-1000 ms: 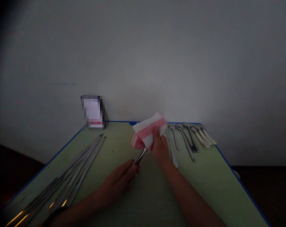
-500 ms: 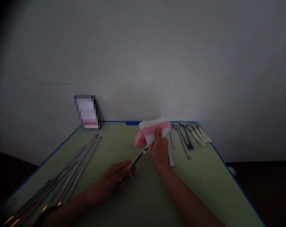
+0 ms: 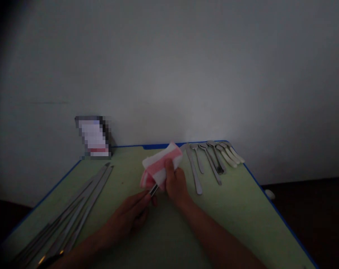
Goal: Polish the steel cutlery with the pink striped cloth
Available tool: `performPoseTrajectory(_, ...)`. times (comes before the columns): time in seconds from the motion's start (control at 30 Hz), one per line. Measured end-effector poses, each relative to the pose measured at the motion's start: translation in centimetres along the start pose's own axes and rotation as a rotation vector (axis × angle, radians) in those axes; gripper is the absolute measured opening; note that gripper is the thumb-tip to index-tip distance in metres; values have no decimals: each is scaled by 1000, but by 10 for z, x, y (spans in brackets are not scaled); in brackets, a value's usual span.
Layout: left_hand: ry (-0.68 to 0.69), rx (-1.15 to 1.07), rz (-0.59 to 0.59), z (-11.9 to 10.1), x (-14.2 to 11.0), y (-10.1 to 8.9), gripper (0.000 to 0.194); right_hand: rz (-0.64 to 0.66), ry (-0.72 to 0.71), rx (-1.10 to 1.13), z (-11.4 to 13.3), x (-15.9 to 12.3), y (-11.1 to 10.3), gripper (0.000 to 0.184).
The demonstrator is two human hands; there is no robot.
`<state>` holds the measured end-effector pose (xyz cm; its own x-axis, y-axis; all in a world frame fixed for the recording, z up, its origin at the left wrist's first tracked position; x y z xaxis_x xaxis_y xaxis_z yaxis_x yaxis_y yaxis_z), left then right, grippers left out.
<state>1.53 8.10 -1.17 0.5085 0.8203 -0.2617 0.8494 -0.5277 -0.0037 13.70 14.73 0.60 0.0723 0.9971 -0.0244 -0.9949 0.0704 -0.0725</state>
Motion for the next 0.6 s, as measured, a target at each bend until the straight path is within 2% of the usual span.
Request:
performPoseTrajectory(0.2,-19,83,117,-1,-5,9,39,-285,-55,196,7,25,-52,53)
performPoseTrajectory(0.3,-14,64,149,1,-6,11,37,-351,-113,279,11,30,-66,51)
performPoseTrajectory(0.37,-24,45,153,4,-6,10,37,-355,-122,240,12,29,-68,51)
performPoseTrajectory(0.47,-28,3,146,6,-4,9,38,-350,-59,111,8,21,-61,54)
performPoseTrajectory(0.6,-27,-63,89,7,-1,4,37,-254,37,-64,0,7,-34,57)
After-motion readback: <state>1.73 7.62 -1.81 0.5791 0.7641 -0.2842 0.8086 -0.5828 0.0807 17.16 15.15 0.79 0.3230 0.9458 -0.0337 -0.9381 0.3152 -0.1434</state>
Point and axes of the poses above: each hand's wrist, its own x-axis towards the middle knuckle, its own y-axis out of the palm, z = x × y, the point moved 9 cm from there along x, towards the middle knuckle, and after that the axes turned 6 degrees about z, right-handed, at the moved point
